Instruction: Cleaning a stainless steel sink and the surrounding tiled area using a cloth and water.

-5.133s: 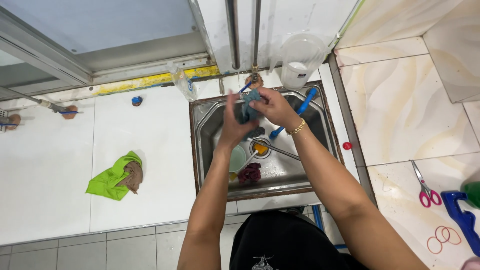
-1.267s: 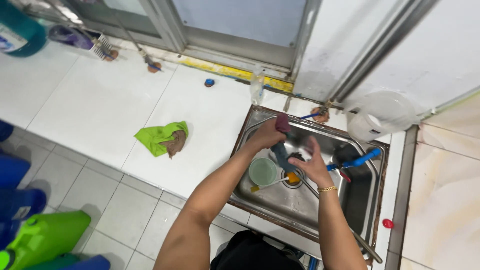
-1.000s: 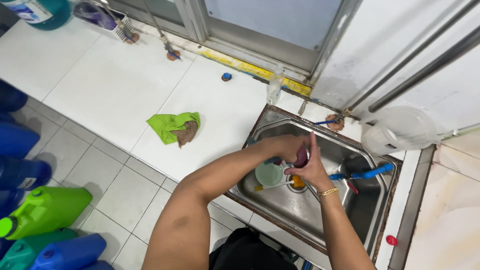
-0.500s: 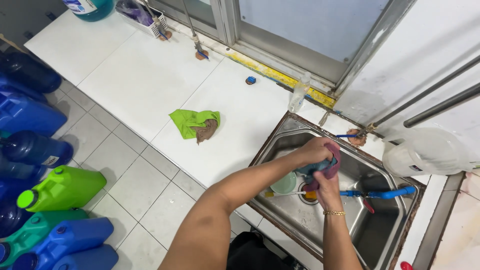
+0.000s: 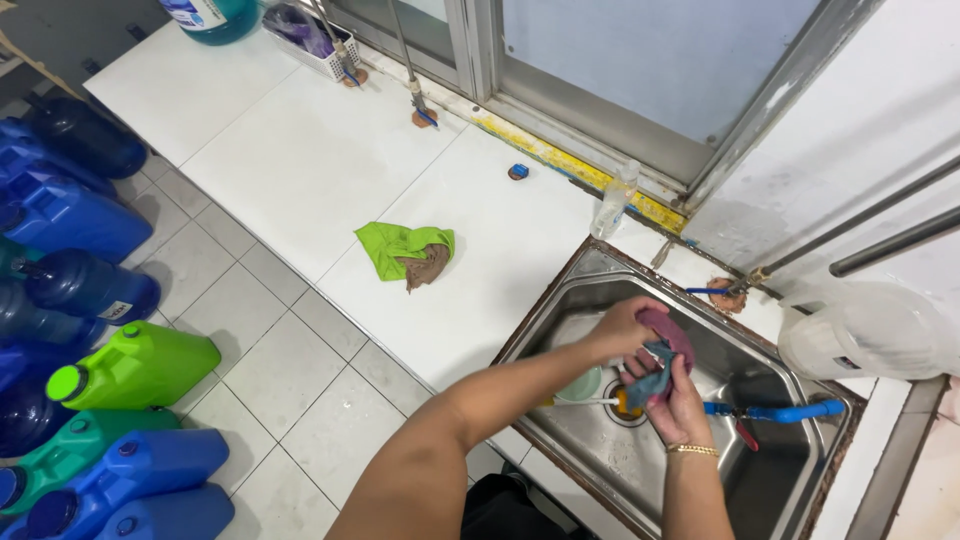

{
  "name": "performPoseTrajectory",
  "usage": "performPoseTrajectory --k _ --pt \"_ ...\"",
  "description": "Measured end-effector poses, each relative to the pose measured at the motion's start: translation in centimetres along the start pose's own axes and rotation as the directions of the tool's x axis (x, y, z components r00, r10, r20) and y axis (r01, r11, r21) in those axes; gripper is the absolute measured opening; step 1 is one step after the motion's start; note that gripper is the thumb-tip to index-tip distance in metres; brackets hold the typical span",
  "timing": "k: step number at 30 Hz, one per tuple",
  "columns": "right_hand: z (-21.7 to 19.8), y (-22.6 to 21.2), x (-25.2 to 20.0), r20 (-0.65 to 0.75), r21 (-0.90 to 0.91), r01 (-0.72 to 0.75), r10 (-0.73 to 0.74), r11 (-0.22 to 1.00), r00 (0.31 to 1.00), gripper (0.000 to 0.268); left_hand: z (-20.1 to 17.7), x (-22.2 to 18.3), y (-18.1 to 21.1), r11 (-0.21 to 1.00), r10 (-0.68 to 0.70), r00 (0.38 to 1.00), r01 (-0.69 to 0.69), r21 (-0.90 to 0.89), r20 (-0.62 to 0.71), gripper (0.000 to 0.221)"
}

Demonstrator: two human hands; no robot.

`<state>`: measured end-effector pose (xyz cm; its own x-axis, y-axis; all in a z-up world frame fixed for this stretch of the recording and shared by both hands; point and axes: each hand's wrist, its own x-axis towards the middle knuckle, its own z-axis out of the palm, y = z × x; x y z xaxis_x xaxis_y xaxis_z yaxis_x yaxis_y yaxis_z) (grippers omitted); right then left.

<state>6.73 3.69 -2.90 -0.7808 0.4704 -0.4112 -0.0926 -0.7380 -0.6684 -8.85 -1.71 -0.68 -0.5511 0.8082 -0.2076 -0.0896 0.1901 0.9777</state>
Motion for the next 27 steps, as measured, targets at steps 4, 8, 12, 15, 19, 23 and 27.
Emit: performPoseTrajectory --k 4,8,12,15,19,23,27 --pt "-2.4 1.8 3.8 -0.109 0.361 0.155 -0.124 0.919 0.986 0.039 1.5 -3.2 -1.4 0.8 0.536 0.844 -0.503 0.328 -0.013 0.059" --pt "6.6 -1.4 -2.5 -0.075 0.082 0.032 -0.026 0.996 0.997 0.071 1.1 -8.5 1.2 0.442 0.693 0.613 -0.777 0.449 0.378 0.073" --pt "-3.0 1.1 -0.6 0.007 0.192 0.057 -0.059 0.98 0.998 0.016 -3.6 -7.3 1.7 0.577 0.561 0.502 -0.807 0.124 0.658 0.06" --pt "-6.0 1.2 0.1 0.051 0.224 -0.063 0.053 0.972 0.997 0.019 -4.3 -4.6 2.1 0.199 0.527 0.405 -0.913 0.355 0.747 0.084" --pt "-4.6 -0.8 0.4 0.362 -0.079 -0.282 0.291 0.956 0.886 0.019 -2.6 1.1 3.0 -0.401 0.302 -0.007 -0.908 0.121 0.953 0.074" --pt "-3.4 -2.2 0.8 0.357 -0.138 -0.382 0.406 0.914 0.841 0.016 -0.2 2.4 3.2 -0.162 0.42 0.0 -0.984 0.076 0.908 0.016" --pt "-3.1 -0.7 0.7 -0.012 -0.413 -0.215 0.231 0.885 0.973 0.017 2.9 2.5 -0.7 -0.07 0.206 0.348 -0.927 0.368 0.915 0.016"
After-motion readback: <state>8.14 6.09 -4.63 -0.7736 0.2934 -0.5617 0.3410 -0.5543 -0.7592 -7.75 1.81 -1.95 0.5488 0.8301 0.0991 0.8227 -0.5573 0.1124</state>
